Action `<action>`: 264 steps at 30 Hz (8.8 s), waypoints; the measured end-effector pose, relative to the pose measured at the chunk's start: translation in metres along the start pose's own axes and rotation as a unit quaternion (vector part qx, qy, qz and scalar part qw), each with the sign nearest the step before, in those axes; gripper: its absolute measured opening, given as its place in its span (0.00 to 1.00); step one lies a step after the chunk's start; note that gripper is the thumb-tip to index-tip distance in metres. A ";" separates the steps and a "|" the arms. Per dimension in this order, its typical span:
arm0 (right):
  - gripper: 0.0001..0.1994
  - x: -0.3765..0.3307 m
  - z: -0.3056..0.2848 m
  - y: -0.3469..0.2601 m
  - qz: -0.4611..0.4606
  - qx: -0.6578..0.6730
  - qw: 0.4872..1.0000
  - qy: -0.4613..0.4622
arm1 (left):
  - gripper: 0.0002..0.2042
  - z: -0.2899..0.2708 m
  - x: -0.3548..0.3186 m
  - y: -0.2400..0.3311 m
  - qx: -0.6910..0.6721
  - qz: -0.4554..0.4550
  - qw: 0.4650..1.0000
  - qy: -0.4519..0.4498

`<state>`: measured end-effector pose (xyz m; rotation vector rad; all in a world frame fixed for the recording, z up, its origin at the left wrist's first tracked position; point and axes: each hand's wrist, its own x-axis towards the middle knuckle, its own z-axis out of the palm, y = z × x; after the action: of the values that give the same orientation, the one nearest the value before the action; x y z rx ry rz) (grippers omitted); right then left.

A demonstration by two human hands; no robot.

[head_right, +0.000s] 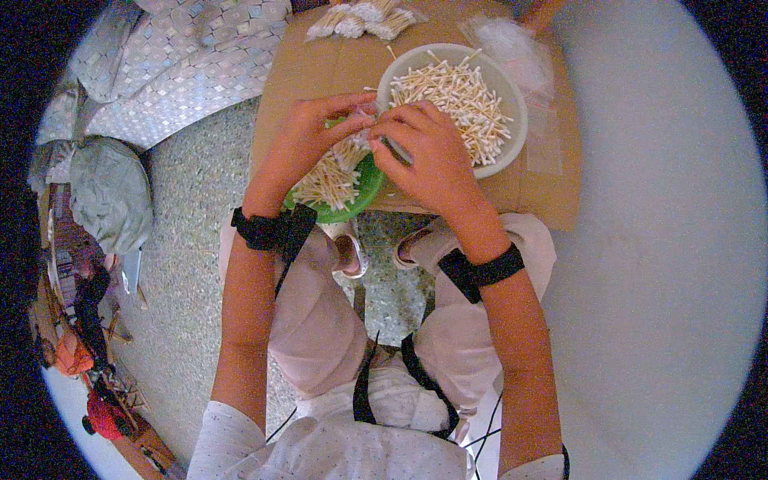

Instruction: The recorder is sorting and packing bundles of cotton swabs into small clear plastic bags.

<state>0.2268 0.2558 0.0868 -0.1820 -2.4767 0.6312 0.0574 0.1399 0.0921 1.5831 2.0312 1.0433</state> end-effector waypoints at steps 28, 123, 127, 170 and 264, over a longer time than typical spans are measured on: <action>0.36 0.002 0.004 -0.012 0.184 0.213 0.958 0.055 | 0.24 0.000 0.018 0.051 -0.286 0.004 0.941 0.182; 0.06 0.014 -0.004 -0.018 0.229 0.393 0.881 0.130 | 0.06 -0.013 0.016 0.043 -0.038 0.098 0.974 0.200; 0.06 0.013 -0.007 -0.013 0.217 0.388 0.867 0.224 | 0.07 -0.009 0.016 0.038 -0.105 0.105 0.976 0.157; 0.08 0.015 -0.008 -0.007 0.236 0.300 0.902 0.200 | 0.08 -0.010 0.013 0.029 -0.201 0.025 0.973 0.106; 0.14 0.014 -0.014 -0.017 0.025 -0.024 0.993 -0.111 | 0.40 0.008 -0.013 0.007 0.103 0.058 0.993 -0.022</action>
<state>0.2228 0.2506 0.1122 -0.2032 -2.7113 0.6427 0.0717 0.1308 0.0902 1.8298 2.0946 0.8522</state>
